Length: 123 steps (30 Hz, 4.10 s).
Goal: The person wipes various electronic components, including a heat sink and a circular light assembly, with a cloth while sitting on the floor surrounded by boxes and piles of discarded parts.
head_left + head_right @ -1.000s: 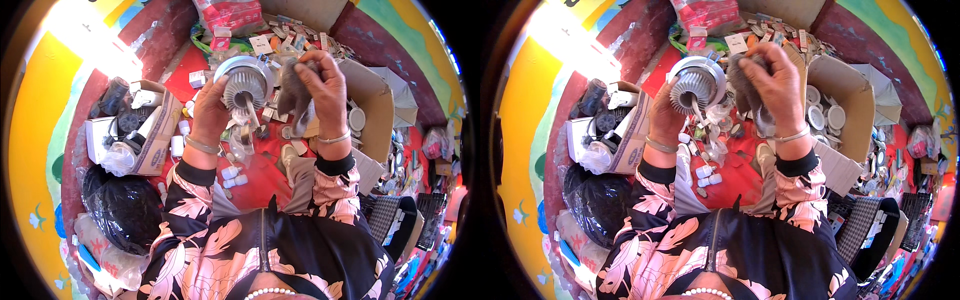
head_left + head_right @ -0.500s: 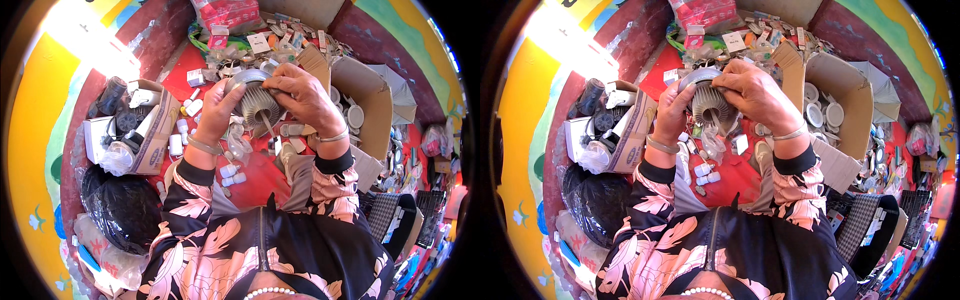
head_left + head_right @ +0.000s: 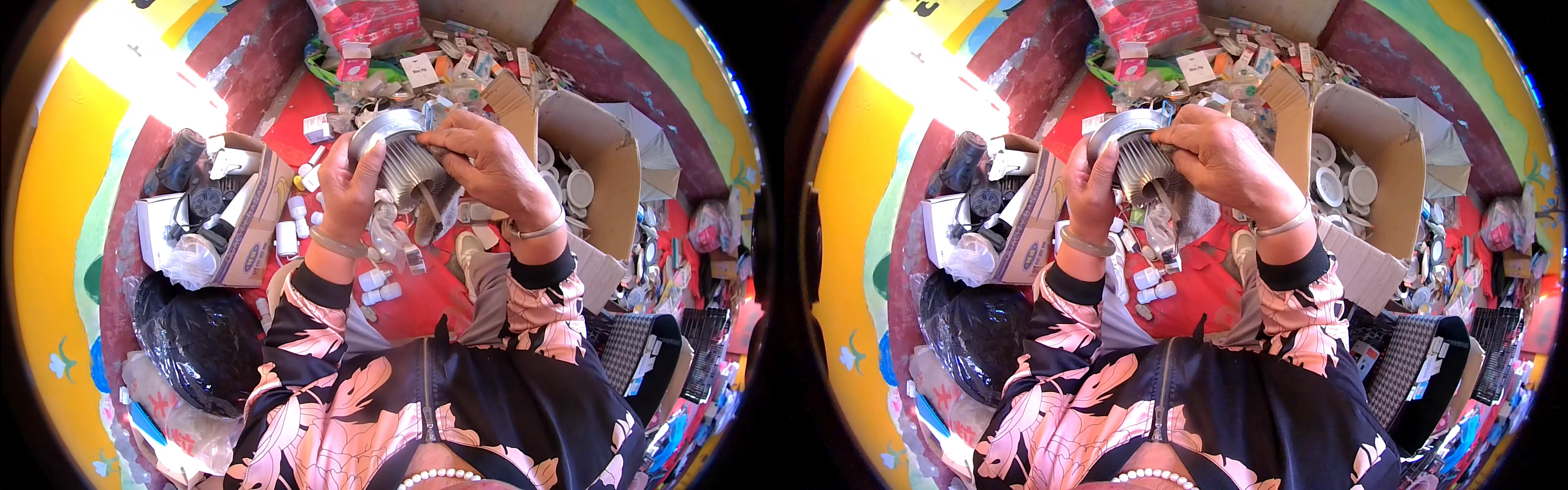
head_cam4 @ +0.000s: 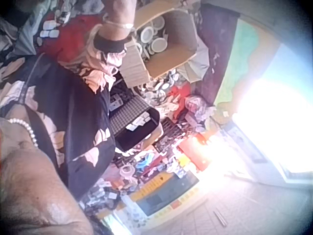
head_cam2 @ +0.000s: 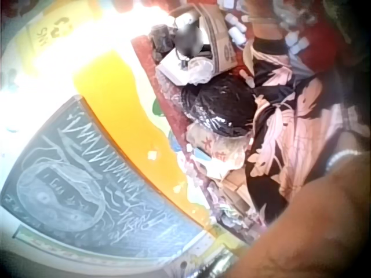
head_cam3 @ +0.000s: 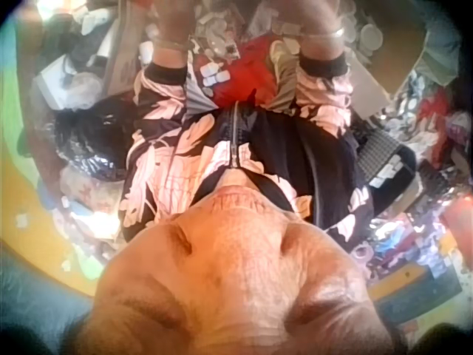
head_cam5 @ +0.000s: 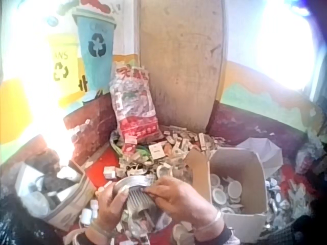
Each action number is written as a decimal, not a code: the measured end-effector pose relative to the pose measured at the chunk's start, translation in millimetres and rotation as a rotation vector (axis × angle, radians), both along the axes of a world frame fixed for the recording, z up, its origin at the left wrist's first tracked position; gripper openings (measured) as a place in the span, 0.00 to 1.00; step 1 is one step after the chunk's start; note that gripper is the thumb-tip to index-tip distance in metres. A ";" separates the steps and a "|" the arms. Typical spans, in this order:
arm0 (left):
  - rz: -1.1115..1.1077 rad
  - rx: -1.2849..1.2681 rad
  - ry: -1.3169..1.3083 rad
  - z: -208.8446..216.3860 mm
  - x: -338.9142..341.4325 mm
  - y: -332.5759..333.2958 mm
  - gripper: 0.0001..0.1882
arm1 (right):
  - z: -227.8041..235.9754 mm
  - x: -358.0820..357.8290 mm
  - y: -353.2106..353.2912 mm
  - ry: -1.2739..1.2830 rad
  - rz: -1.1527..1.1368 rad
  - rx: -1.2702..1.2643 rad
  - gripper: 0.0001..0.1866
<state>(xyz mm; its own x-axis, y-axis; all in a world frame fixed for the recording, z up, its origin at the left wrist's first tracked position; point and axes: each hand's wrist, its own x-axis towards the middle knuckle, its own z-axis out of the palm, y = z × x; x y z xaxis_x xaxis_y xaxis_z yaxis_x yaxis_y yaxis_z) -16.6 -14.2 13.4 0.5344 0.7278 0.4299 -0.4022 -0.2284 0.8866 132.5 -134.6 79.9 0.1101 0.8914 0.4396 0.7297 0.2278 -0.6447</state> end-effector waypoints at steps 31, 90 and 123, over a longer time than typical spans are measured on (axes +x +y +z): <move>-0.135 -0.370 -0.279 10.7 2.6 4.0 0.16 | -12.8 -17.9 22.3 0.032 -0.144 0.251 0.13; -0.308 -0.281 -0.183 -3.5 3.7 -0.5 0.14 | 0.6 -14.3 9.2 0.549 -0.243 0.091 0.06; -0.211 0.054 0.096 0.8 -5.1 2.8 0.12 | 0.8 -21.5 15.8 -0.204 -0.067 0.371 0.12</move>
